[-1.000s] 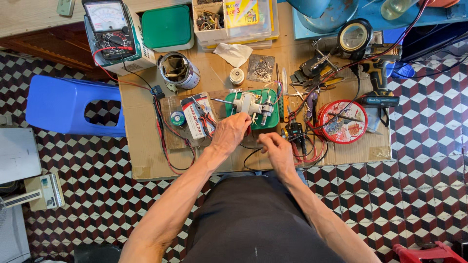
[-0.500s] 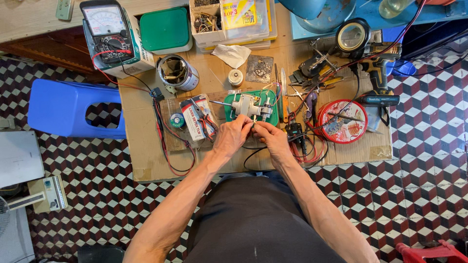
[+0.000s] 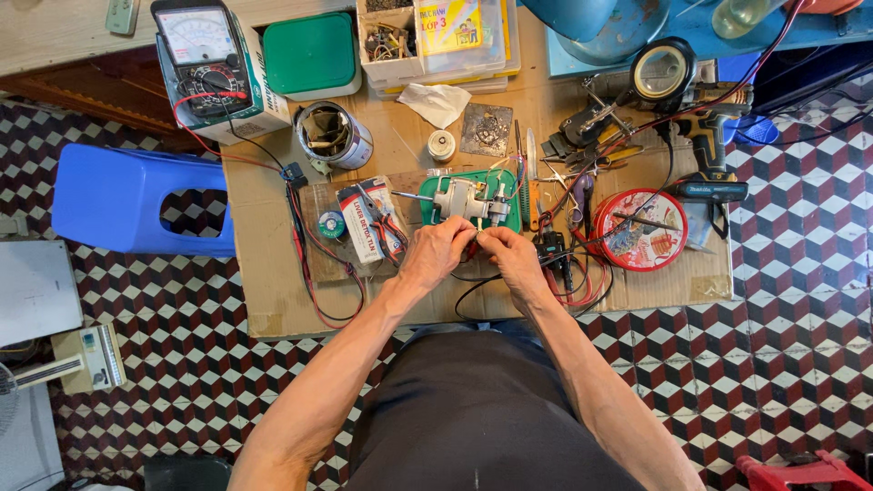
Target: The person works on a small motor or fan assembly on a cluttered workbench, connecting wires and using a multimeter to test electrical continuity. They move to the wall to retrieve a cable, return to the bench, and continue testing the device with probes.
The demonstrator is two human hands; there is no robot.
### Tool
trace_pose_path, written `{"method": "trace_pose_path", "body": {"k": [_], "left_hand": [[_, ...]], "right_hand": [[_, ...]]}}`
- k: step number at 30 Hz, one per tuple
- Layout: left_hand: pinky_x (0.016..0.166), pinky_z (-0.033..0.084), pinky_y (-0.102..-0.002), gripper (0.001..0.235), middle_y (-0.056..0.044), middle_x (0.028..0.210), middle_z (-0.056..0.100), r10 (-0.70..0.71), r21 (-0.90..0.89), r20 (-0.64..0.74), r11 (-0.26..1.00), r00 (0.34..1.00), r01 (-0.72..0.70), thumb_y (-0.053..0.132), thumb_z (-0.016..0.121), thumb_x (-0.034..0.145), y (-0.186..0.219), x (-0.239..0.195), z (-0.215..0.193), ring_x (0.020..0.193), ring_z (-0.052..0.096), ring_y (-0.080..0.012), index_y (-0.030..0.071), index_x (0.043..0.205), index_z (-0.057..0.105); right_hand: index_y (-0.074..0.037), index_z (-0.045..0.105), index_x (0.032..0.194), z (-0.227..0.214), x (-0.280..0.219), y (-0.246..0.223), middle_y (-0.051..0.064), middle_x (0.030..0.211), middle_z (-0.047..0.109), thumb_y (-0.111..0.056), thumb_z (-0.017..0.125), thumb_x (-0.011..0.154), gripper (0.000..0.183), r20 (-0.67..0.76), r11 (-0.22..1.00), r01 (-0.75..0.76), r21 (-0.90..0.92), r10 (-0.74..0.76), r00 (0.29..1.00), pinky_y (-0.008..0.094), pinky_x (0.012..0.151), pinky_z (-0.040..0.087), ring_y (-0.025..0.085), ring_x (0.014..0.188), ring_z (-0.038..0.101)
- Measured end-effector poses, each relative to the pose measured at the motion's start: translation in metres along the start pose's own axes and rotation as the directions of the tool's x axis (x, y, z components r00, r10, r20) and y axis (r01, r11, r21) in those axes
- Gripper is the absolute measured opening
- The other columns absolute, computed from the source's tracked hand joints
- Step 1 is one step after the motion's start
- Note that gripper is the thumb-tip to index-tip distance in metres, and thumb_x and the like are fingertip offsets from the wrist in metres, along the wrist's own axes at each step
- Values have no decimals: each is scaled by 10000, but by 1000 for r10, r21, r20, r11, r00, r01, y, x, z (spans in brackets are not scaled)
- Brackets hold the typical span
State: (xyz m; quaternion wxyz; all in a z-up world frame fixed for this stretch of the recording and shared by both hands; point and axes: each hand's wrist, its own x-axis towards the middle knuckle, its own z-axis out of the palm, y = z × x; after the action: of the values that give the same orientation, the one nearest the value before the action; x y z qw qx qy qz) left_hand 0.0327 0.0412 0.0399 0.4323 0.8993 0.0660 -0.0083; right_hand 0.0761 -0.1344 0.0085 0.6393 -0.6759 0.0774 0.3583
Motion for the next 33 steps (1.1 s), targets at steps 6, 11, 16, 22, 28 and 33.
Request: {"method": "trace_pose_path", "body": {"k": [6, 11, 16, 22, 28, 33], "left_hand": [[609, 550, -459, 135, -168, 795, 715, 206, 139, 93, 966, 974, -218, 181, 658, 979, 1, 2, -11, 714, 713, -369, 56, 1031, 647], [595, 548, -407, 111, -95, 747, 660, 511, 368, 216, 747, 832, -554, 116, 632, 908, -3, 16, -27, 745, 702, -276, 62, 1002, 607], [608, 547, -351, 57, -39, 719, 639, 594, 432, 473, 487, 651, -759, 132, 605, 886, -7, 43, -32, 727, 685, -196, 88, 879, 568], [628, 531, -330, 74, -13, 724, 632, 654, 408, 544, 342, 526, -847, 162, 610, 884, -7, 59, -39, 756, 666, -171, 113, 850, 567], [665, 538, -340, 59, -28, 745, 625, 650, 450, 417, 460, 636, -765, 129, 622, 885, -5, 43, -49, 777, 663, -183, 106, 889, 569], [638, 539, -386, 79, -78, 783, 662, 414, 394, 52, 828, 909, -399, 141, 664, 957, -1, 12, -53, 731, 674, -240, 85, 981, 614]], "right_hand": [[-55, 740, 1023, -4, 2, -5, -19, 899, 690, -247, 684, 936, 218, 10, 996, 10, -85, -10, 1000, 251, 749, 438, 82, 812, 559], [-8, 729, 1011, -10, 5, -12, 33, 841, 631, -224, 692, 951, 227, 39, 981, 27, -192, -20, 999, 289, 652, 409, 120, 732, 496], [-8, 699, 988, -10, 3, -22, 63, 791, 677, -253, 662, 958, 251, 75, 871, 177, -458, -161, 984, 307, 649, 475, 133, 704, 561], [-9, 691, 977, -9, -1, -27, 51, 790, 672, -247, 667, 943, 241, 93, 826, 244, -508, -229, 969, 306, 655, 489, 133, 702, 586], [-14, 715, 972, -2, 0, -28, 17, 754, 647, -255, 679, 931, 246, 87, 895, 153, -418, -128, 988, 273, 614, 434, 91, 676, 516], [-4, 743, 972, -3, -1, -32, -20, 757, 615, -236, 693, 925, 242, 88, 955, 89, -284, -67, 994, 247, 606, 374, 64, 683, 464]]}}
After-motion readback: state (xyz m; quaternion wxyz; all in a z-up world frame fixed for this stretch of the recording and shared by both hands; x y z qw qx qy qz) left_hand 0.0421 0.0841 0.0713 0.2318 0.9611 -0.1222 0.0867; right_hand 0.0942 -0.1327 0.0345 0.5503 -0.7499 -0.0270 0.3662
